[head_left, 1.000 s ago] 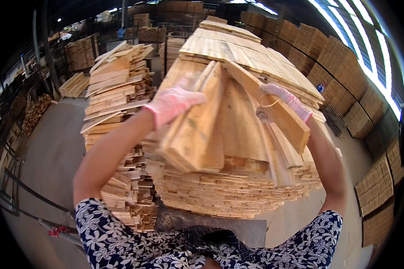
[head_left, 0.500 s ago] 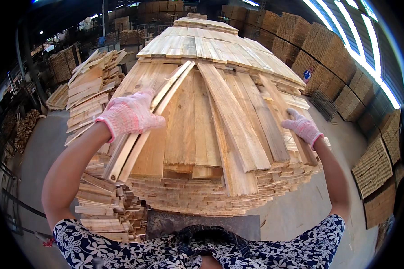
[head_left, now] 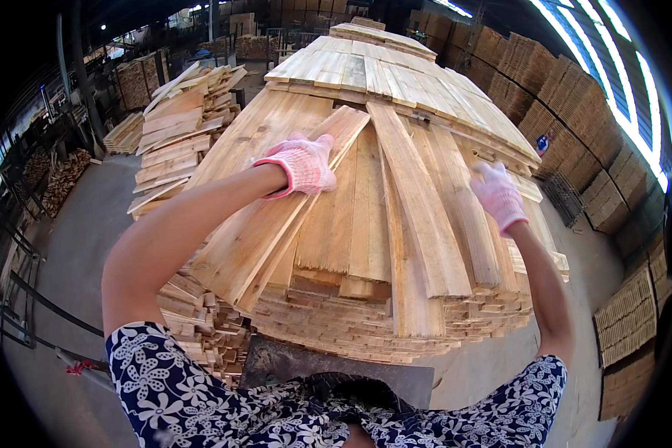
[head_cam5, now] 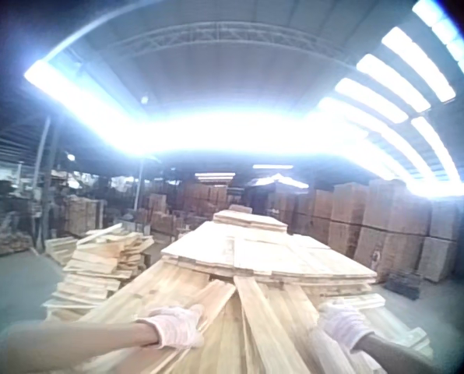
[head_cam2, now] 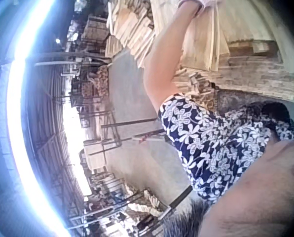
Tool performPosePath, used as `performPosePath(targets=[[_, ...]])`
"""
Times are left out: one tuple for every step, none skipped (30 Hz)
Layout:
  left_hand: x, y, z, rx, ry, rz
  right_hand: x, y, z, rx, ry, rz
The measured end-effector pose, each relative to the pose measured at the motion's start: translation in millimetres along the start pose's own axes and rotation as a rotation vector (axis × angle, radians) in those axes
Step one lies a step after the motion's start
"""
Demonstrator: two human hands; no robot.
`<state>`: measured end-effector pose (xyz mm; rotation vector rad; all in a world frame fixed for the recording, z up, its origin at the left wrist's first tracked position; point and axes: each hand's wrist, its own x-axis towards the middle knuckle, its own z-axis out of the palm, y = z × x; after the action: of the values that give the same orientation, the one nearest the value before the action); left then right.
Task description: The person repeatedly picks up small bundles of wooden planks from a large pile and places them onto a growing stack. They wear pink gloves and handle the planks by hand, moving between two piles in a warehouse setting.
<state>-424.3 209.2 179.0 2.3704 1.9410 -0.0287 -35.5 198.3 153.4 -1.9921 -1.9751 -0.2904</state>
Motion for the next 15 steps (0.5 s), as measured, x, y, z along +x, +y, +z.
performPosePath(targets=[[3.9, 3.6, 0.8, 0.026, 0.008, 0.005, 10.1, -27.5, -5.6, 0.091, -0.033, -0.036], [5.0, 3.1, 3.1, 0.051, 0.011, 0.0, 20.8, -61.4, -5.3, 0.187, -0.071, -0.08], [-1.4, 5.9, -2.1, 0.031, 0.036, -0.037, 23.9, -96.8, -7.2, 0.156, -0.131, -0.058], [-4.6, 0.9, -7.6, -0.084, 0.012, -0.005, 26.1, -125.9, -4.6, 0.117, -0.199, -0.03], [-7.4, -7.7, -15.4, -0.201, -0.011, 0.023, 29.7, -145.2, 2.7, 0.083, -0.256, -0.013], [-8.1, -12.1, -22.7, -0.32, -0.023, 0.065, 34.7, -155.3, 8.3, 0.041, -0.299, 0.012], [-12.0, -26.6, -24.9, -0.535, 0.002, 0.156, 37.5, -160.9, 13.8, 0.004, -0.34, 0.034], [0.6, -38.7, -24.3, -0.634, -0.033, 0.153, 40.8, -157.9, 17.4, 0.072, -0.372, 0.047], [3.7, -58.9, -14.1, -0.763, 0.021, 0.209, 43.9, -146.6, 18.3, 0.141, -0.403, 0.061], [1.1, -71.3, -12.1, -0.89, 0.076, 0.28, 48.4, -134.8, 12.3, 0.207, -0.425, 0.085], [-19.2, -82.7, -20.5, -0.906, 0.112, 0.252, 36.5, -139.1, 0.8, 0.179, -0.405, 0.056], [-22.3, -101.5, -18.5, -1.012, 0.154, 0.269, 28.3, -139.9, -1.5, 0.18, -0.399, 0.062], [-36.6, -113.1, -25.7, -1.02, 0.181, 0.301, 18.9, -136.7, -5.8, 0.174, -0.389, 0.074], [-49.1, -121.4, -29.8, -1.027, 0.187, 0.325, 9.7, -134.0, -4.4, 0.174, -0.396, 0.095], [-47.9, -131.4, -29.6, -1.102, 0.246, 0.419, 7.9, -134.3, 3.0, 0.085, -0.362, 0.071]])
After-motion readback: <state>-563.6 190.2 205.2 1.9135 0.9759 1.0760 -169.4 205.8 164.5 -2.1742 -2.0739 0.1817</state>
